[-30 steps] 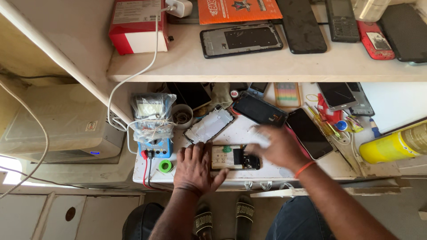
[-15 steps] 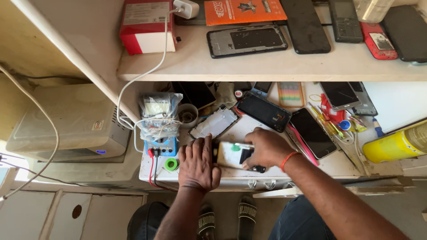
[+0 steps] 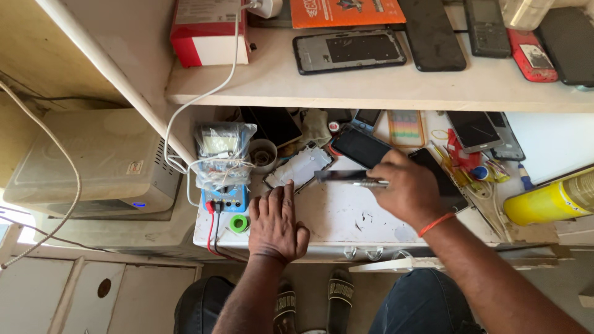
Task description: The person cleans a disassembled smartphone motherboard with a pink toothbrush, then uses a screwdriver to work on the phone's internal components and pries at the frame. They reposition the phone parts on the bench and finally hold up the assembled phone with both hands.
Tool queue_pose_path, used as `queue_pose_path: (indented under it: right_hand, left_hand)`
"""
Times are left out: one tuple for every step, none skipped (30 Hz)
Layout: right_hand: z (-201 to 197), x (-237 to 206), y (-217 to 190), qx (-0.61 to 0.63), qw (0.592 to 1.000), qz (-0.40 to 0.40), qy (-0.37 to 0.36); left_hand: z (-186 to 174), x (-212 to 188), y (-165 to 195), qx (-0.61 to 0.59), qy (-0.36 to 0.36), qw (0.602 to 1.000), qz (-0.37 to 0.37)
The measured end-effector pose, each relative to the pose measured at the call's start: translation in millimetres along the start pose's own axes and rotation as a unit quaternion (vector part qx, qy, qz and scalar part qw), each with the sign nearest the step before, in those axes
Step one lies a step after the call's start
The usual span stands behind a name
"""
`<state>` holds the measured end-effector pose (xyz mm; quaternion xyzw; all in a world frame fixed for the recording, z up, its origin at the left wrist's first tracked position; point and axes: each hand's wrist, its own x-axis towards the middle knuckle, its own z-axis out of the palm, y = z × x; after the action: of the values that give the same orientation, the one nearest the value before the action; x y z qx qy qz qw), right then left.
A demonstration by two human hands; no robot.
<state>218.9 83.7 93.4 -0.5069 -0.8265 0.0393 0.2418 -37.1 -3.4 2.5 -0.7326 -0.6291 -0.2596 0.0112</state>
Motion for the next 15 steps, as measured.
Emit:
queue_pose_path:
  right_hand:
    - [3.7,-5.8,0.0,-0.012,1.0,-0.023,-0.005]
    - [8.1,-10.8,0.2,-0.025,0.999,-0.045,-0.009]
    - [11.3,-15.8,1.2,-0.037,0.997,-0.068,-0.012]
    - [13.7,-21.2,2.6,-0.027,0.998,-0.065,0.001]
    - [16.7,-26.3,3.3,-0.017,0.998,-0.063,0.013]
    - [19.5,-29.4,4.4,-0.005,0.998,-0.061,0.023]
    - [22.4,-31.4,5.4,-0.013,0.998,-0.061,0.03]
    - [24.3,-33.8,6.4,-0.021,0.997,-0.059,0.037]
    - [26.0,-35.0,7.3,-0.031,0.997,-0.058,0.045]
    - [27.4,-34.9,8.4,-0.024,0.997,-0.055,0.04]
    - [28.7,-34.8,9.2,-0.018,0.998,-0.05,0.035]
    - [29.2,-33.1,11.1,-0.012,0.998,-0.048,0.031]
    - [29.8,-29.4,13.1,0.01,0.998,-0.036,0.051]
    - [30.3,-26.7,14.8,0.034,0.997,-0.022,0.069]
    - [30.3,-25.0,16.3,0.057,0.995,-0.008,0.085]
  left_hand:
    - [-0.2,-0.4,0.5,0.004,-0.003,1.0,-0.002]
    - [-0.1,-0.1,1.0,0.008,-0.006,1.0,-0.003]
    - [0.0,0.4,1.0,0.013,-0.008,1.0,-0.003]
    - [0.2,1.0,1.1,0.011,0.001,1.0,0.001]
    - [0.3,0.7,1.3,0.009,0.01,1.0,0.003]
    - [0.1,-0.1,1.6,0.008,0.018,1.0,0.005]
    - [-0.3,-0.7,0.9,0.006,0.01,1.0,0.002]
    - [-0.1,-0.9,0.8,0.002,0.001,1.0,0.0]
    - [0.0,-0.5,0.5,-0.001,-0.006,1.0,0.0]
    - [0.0,-0.7,0.7,0.003,-0.004,1.0,0.001]
    - [0.1,-1.4,1.0,0.007,-0.001,1.0,0.003]
    - [0.9,-0.2,1.4,0.011,0.003,1.0,0.005]
    - [1.6,1.6,0.6,0.01,0.007,1.0,0.007]
    - [1.8,1.4,0.5,0.009,0.008,1.0,0.008]
    - [2.0,-0.1,0.6,0.008,0.009,1.0,0.008]
